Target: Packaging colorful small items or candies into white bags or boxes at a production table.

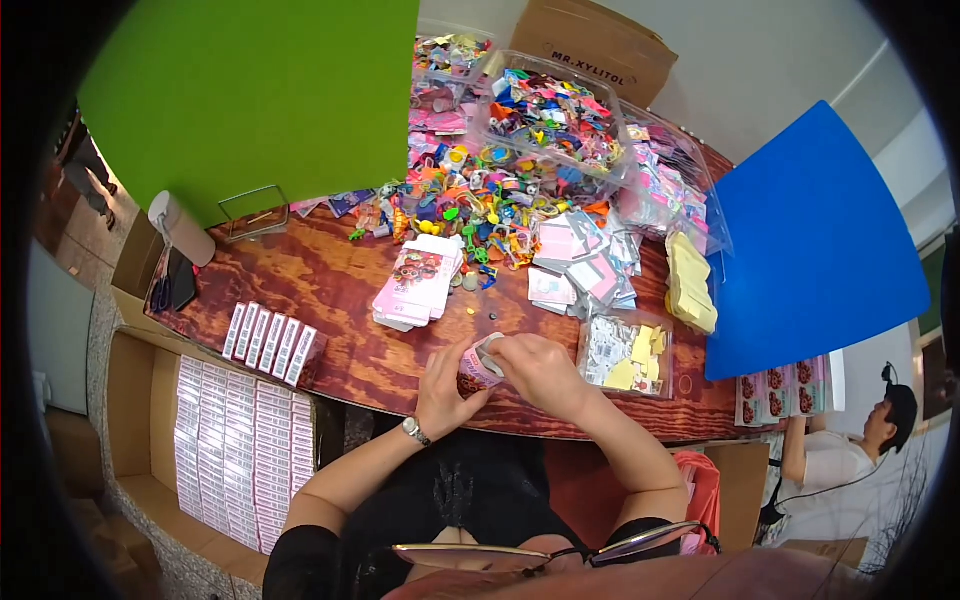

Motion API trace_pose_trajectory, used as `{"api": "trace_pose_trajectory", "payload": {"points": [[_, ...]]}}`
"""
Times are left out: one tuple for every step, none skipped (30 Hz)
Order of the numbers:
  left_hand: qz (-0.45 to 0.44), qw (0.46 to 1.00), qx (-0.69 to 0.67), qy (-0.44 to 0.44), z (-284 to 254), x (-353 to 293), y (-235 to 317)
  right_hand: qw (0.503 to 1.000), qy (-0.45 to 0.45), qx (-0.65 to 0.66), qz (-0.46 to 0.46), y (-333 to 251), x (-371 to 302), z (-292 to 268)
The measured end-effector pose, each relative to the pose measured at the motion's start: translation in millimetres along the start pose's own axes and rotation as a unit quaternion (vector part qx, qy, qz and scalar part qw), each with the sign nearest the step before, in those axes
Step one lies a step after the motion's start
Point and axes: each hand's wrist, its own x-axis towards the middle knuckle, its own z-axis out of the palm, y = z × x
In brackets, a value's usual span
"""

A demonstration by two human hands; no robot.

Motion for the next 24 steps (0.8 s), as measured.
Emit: {"api": "trace_pose_trajectory", "payload": {"points": [[-0.001,1.000,0.002,0.002,-0.8,-0.9,-1.0,0.999,-0.029,-0.016,-0.011,-1.3,1.8,1.3],[-0.002,1.000,0.003,0.003,-1.0,-1.7,-2.2,0.999,-0.029,-0.014,-0.014,-0.7,2.3,0.7],[-0.003,1.000,0.003,0.004,-1.9,-1.6,-3.1,1.000,0.002,-0.012,-0.014,1.7,2.6,-1.9],[-0.003,1.000,0.005,0.006,-3.1,-1.5,-4.0,0.999,0.033,-0.009,-0.015,3.2,3.4,-3.3],[0.001,1.000,0.010,0.009,-4.3,-1.3,-4.6,0.999,0.032,-0.009,-0.017,2.9,5.2,-3.5],[0.005,1.000,0.013,0.011,-4.4,-1.5,-4.3,1.000,0.019,0.005,0.002,1.5,5.4,-4.9],[0.005,1.000,0.012,0.011,-4.4,-1.8,-3.9,1.000,0.006,0.019,0.021,0.4,5.5,-5.5],[0.007,1.000,0.006,0.012,-4.4,-2.3,-3.4,1.000,0.006,0.018,0.021,0.8,5.3,-3.2],[0.010,1.000,0.000,0.012,-4.1,-1.6,-2.7,1.000,-0.014,0.014,0.014,2.8,4.7,1.1],[0.011,1.000,-0.001,0.012,-3.8,-0.8,-1.7,0.999,-0.033,0.010,0.006,3.7,4.4,4.8],[0.020,1.000,0.004,0.012,-3.7,0.1,-0.3,0.999,-0.033,0.009,0.006,3.9,3.7,7.1],[0.029,0.999,0.010,0.012,-4.5,-0.2,0.3,0.998,-0.037,-0.048,0.010,3.0,3.3,10.1],[0.028,0.999,0.011,0.012,-4.5,-1.1,-0.4,0.994,-0.040,-0.104,0.015,1.8,2.6,13.6],[0.030,0.999,0.016,0.013,-4.1,-2.3,-1.5,0.994,-0.040,-0.103,0.014,-0.4,1.0,19.7],[0.031,0.999,0.022,0.015,-4.2,-2.7,-2.1,0.994,-0.019,-0.103,0.004,-3.1,-0.3,26.7],[0.031,0.999,0.023,0.016,-4.1,-3.1,-1.9,0.995,0.003,-0.103,-0.005,-4.3,-0.6,30.4],[0.027,0.999,0.017,0.017,-3.5,-3.3,-1.3,0.995,0.003,-0.102,-0.006,-3.9,-0.1,30.8],[0.023,1.000,0.010,0.017,-3.3,-3.2,-0.9,0.998,0.001,-0.058,0.007,-4.0,0.3,30.4],[0.023,1.000,0.010,0.017,-4.1,-2.9,-1.3,1.000,0.000,-0.013,0.021,-4.4,1.1,29.2],[0.009,1.000,0.001,0.018,-5.2,-2.6,-2.1,1.000,0.000,-0.013,0.021,-5.7,1.6,26.2],[-0.007,1.000,-0.007,0.019,-7.3,-2.9,-2.0,0.999,0.006,-0.034,-0.027,-10.0,3.0,21.5],[-0.008,1.000,-0.006,0.020,-8.6,-2.1,-1.8,0.996,0.012,-0.055,-0.073,-13.1,3.6,17.3],[-0.002,0.999,-0.028,0.030,-9.6,-0.4,-1.6,0.996,0.011,-0.055,-0.074,-14.3,2.3,13.8],[0.003,0.998,-0.047,0.043,-11.1,2.3,-1.8,0.991,0.067,-0.073,-0.094,-14.3,1.4,9.8]]}}
